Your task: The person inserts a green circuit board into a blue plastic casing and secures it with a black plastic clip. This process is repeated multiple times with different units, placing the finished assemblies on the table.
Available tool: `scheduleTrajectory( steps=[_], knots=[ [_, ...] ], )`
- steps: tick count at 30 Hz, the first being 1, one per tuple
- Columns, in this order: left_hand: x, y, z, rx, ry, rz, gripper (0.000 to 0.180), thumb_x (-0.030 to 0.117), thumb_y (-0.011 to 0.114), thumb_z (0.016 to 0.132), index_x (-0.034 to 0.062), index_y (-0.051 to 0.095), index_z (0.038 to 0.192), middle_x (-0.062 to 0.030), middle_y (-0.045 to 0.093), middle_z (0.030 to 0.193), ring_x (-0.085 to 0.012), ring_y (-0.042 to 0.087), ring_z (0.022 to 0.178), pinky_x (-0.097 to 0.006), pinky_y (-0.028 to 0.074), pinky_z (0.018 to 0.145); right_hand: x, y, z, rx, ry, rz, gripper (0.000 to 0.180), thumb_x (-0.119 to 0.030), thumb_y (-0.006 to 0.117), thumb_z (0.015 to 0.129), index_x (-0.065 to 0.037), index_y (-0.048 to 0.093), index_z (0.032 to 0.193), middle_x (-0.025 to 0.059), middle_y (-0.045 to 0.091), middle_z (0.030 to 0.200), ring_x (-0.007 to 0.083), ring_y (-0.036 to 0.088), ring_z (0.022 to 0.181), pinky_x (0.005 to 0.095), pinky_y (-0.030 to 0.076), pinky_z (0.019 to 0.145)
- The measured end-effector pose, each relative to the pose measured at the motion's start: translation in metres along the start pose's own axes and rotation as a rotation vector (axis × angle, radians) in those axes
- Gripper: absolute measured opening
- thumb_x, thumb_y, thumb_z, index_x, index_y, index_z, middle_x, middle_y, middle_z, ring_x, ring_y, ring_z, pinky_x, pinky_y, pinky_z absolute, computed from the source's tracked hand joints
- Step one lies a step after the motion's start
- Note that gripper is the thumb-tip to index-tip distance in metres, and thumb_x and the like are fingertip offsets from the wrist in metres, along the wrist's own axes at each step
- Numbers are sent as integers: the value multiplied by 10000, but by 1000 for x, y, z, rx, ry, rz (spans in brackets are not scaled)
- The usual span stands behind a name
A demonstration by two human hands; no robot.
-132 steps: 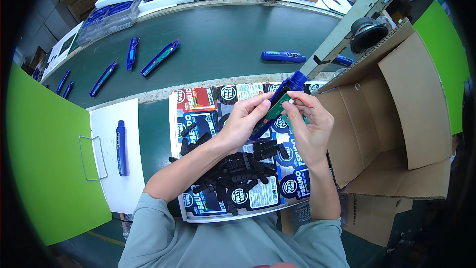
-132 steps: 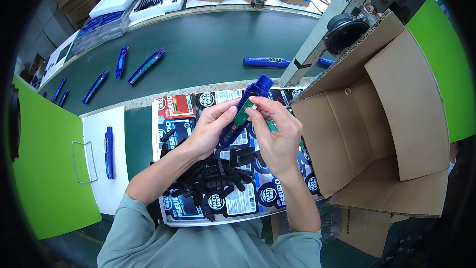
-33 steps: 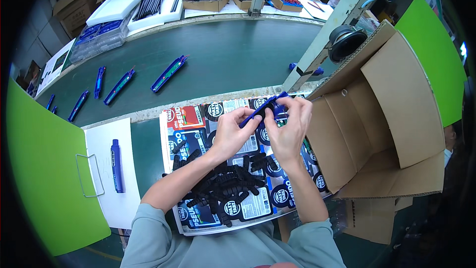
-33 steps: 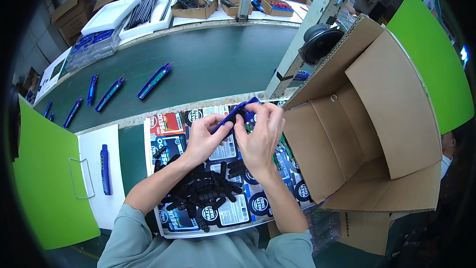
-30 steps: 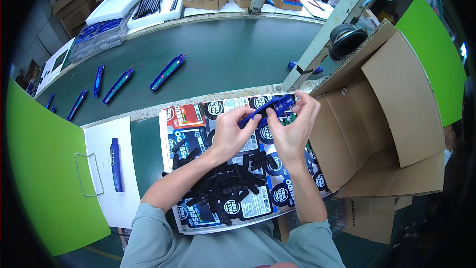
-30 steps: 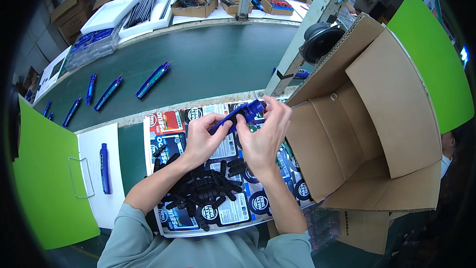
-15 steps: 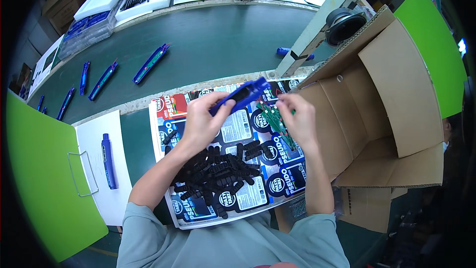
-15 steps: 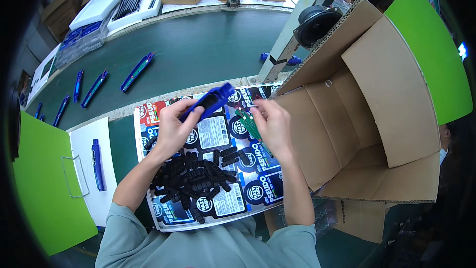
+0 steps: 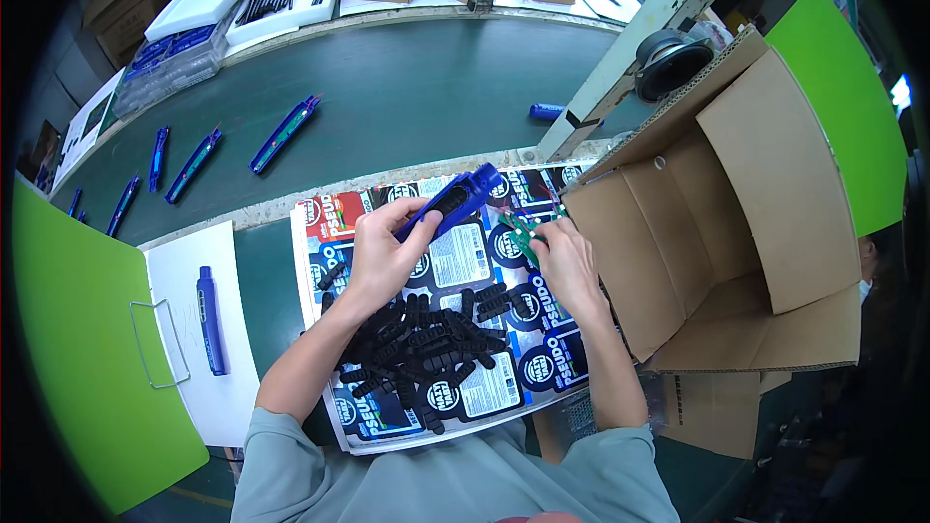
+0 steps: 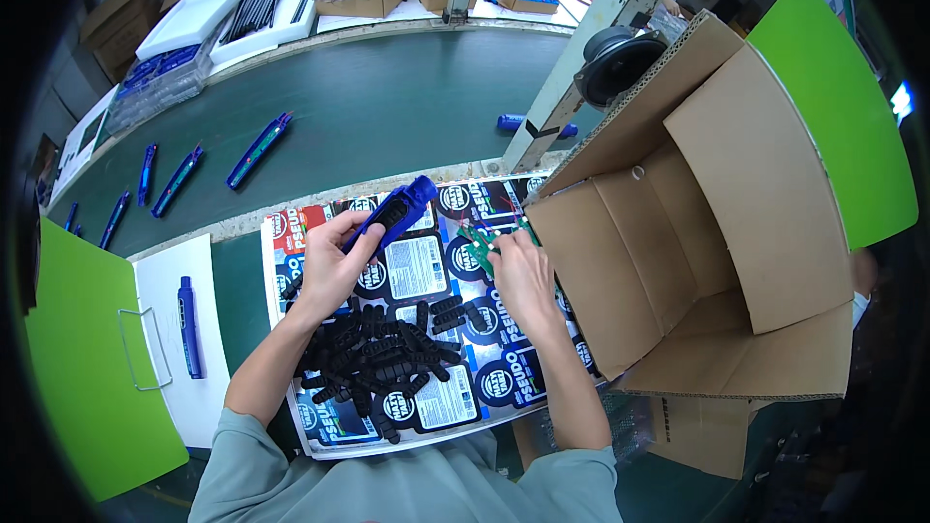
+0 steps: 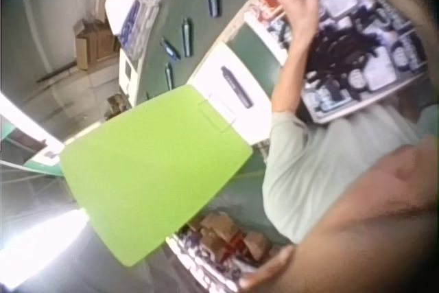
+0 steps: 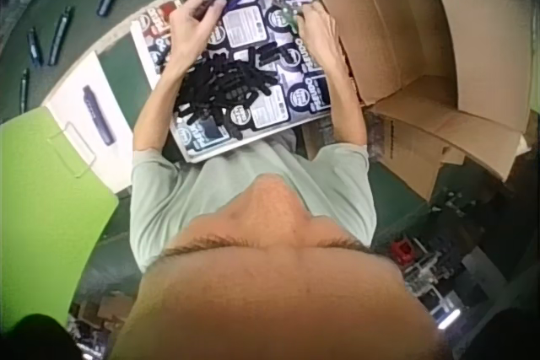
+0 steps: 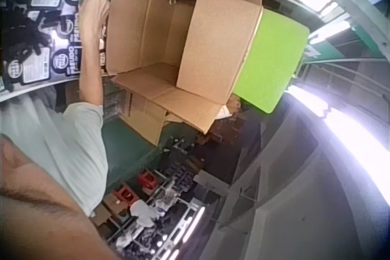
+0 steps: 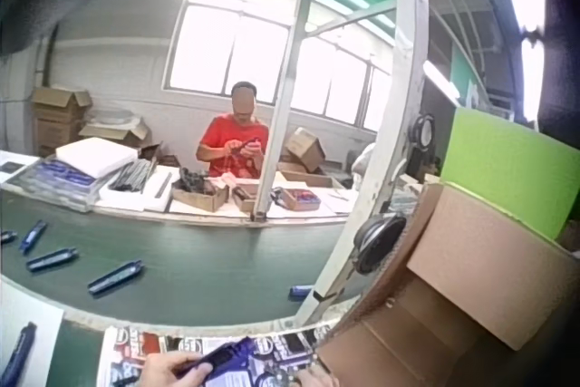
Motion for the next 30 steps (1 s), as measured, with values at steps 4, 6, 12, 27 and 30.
scheduleTrajectory(
  steps=[4, 6, 12, 27, 30],
  knots=[
    [-2, 0, 0, 12, 21, -11, 185, 98, 709, 939, -39, 744, 1058, -49, 696, 725, -72, 619, 635, -258, 459, 556, -4, 1, 0, -21, 2, -35, 189, -60, 728, 862, 25, 644, 1009, 212, 656, 957, 434, 671, 862, 529, 521, 785],
    [-3, 0, -1, 9, 19, -12, 178, 93, 709, 941, -44, 742, 1050, -54, 697, 734, -74, 619, 641, -262, 463, 560, -7, 0, -1, -10, -25, -59, 167, -77, 729, 857, -3, 636, 973, 186, 653, 946, 393, 665, 910, 509, 488, 811],
    [-2, -1, -3, -12, -7, -15, 178, 92, 707, 945, -49, 739, 1049, -59, 700, 743, -75, 617, 643, -265, 460, 559, -15, 1, -4, -20, -77, -84, 146, -86, 721, 860, -41, 655, 982, 133, 661, 928, 326, 651, 959, 473, 439, 836],
    [8, 10, 1, -105, -48, -60, 218, 128, 676, 992, -51, 721, 1107, -32, 679, 722, -61, 619, 630, -239, 473, 551, -39, -113, 6, 335, -12, 574, 204, 5, 693, 933, 29, 691, 1135, 57, 653, 895, 86, 587, 758, 251, 499, 678],
    [0, 16, 0, -125, -127, -165, 223, 153, 660, 1012, -37, 708, 1118, -7, 663, 745, -52, 605, 631, -231, 461, 541, -54, -126, 6, 395, -81, 457, 203, -4, 698, 935, 20, 694, 1137, 59, 652, 897, 84, 594, 772, 238, 503, 699]
  ],
)
Point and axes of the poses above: each hand's wrist, its own z-axis towards the middle knuckle, its own y-axis out of the palm, x = y × z, the point moved 9 cm from there along z, towards the middle knuckle
